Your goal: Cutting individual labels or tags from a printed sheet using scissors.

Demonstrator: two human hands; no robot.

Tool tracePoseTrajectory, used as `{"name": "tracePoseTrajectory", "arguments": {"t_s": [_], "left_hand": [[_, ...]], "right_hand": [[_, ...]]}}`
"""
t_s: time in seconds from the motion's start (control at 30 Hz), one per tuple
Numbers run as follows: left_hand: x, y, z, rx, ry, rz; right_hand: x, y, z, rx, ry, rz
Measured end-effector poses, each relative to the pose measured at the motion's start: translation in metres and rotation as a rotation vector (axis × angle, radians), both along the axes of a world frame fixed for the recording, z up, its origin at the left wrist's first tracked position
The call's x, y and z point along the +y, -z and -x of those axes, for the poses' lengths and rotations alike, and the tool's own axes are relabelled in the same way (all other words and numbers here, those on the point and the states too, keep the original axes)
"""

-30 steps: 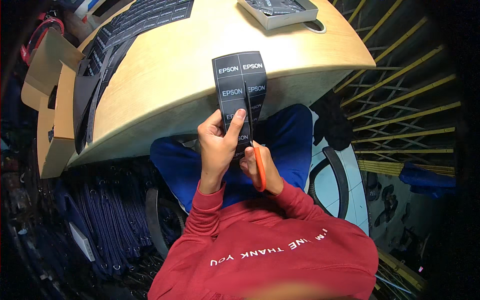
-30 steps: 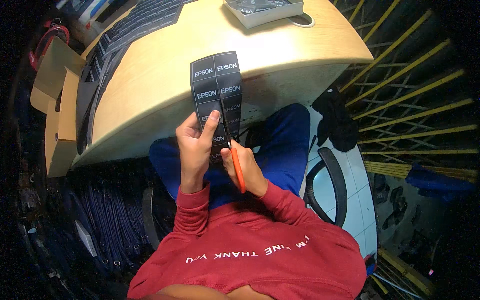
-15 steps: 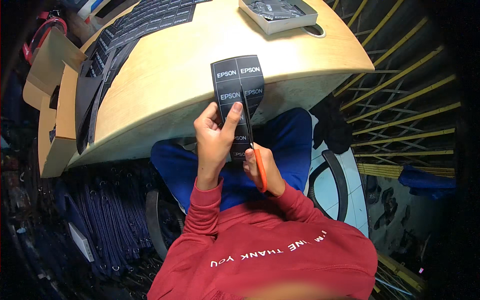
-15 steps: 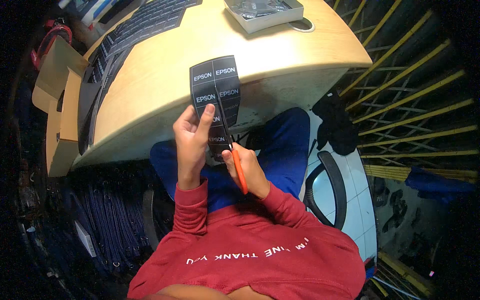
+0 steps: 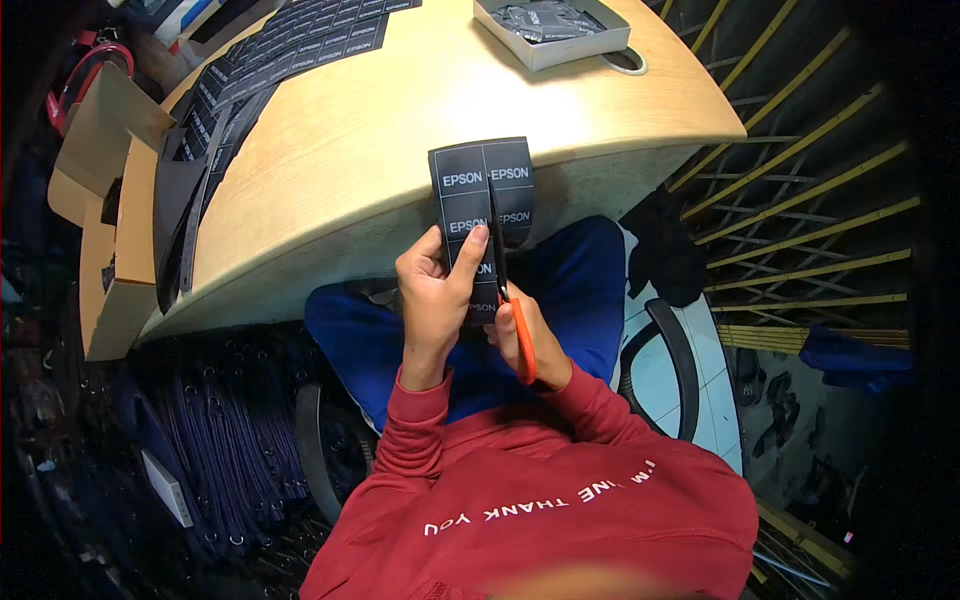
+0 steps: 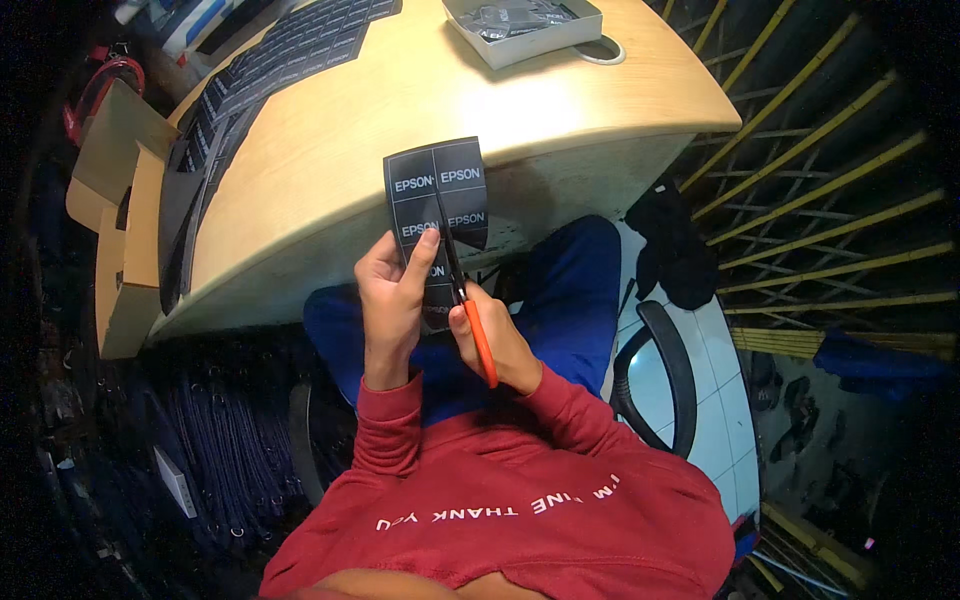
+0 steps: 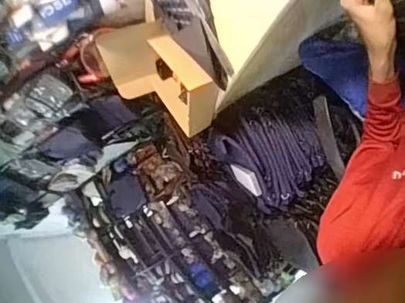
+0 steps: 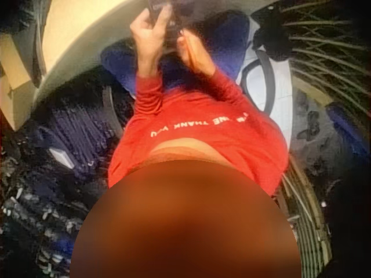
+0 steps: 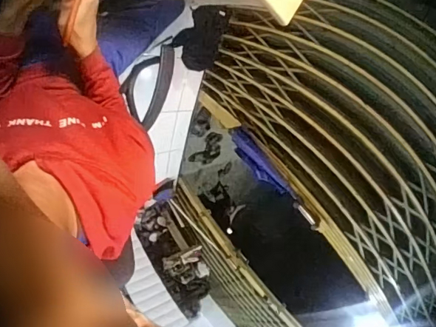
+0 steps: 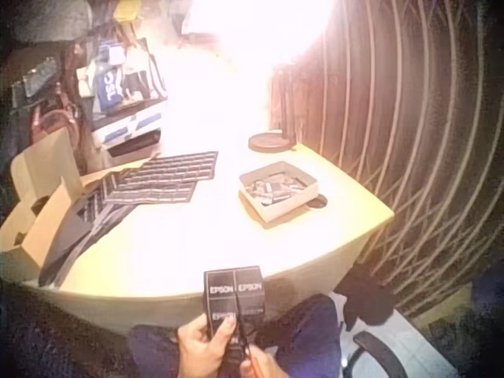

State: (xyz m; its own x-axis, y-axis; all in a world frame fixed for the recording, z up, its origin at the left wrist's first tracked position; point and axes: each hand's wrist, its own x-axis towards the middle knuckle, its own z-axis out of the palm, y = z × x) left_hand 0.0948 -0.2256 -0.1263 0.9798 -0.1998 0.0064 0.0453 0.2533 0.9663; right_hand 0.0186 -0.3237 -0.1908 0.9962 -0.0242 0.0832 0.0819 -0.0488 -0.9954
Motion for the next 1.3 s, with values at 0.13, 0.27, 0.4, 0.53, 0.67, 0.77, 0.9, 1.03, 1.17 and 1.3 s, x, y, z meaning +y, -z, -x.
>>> {"name": "tracePoseTrajectory", "arguments": {"t_s": [0.13,0.27,0.4,0.53,0.67,0.77,0.9,1.03,1.17,1.3], "left_hand": [[0.0,0.001,0.002,0.015,-0.014,0.028],[0.002,0.006,0.001,0.014,-0.001,0.01],[0.001,0.004,0.002,0.021,-0.012,0.02],[0.003,0.005,0.001,0.03,-0.004,0.01],[0.002,0.004,0.001,0.024,-0.011,0.03],[0.003,0.003,0.0,0.042,0.0,0.02],[0.001,-0.006,-0.011,0.017,0.02,0.012],[-0.002,-0.008,-0.022,-0.014,-0.019,0.032],[-0.003,-0.002,-0.02,-0.047,-0.043,0.036],[0.0,-0.003,-0.016,-0.05,-0.023,0.012]], "right_hand": [[0.002,-0.008,0.0,0.014,0.014,0.025],[0.003,-0.016,0.001,0.053,0.028,0.06],[0.004,-0.016,0.001,0.046,0.05,0.092],[0.003,-0.022,0.001,0.026,0.068,0.119],[0.003,-0.02,0.0,0.013,0.071,0.115],[0.003,-0.019,0.0,0.017,0.078,0.115],[0.002,-0.021,0.001,0.017,0.089,0.113],[0.002,-0.015,0.001,0.036,0.086,0.102],[0.0,-0.005,0.0,0.012,0.065,0.094],[0.001,-0.01,-0.001,-0.021,0.03,0.0]]}}
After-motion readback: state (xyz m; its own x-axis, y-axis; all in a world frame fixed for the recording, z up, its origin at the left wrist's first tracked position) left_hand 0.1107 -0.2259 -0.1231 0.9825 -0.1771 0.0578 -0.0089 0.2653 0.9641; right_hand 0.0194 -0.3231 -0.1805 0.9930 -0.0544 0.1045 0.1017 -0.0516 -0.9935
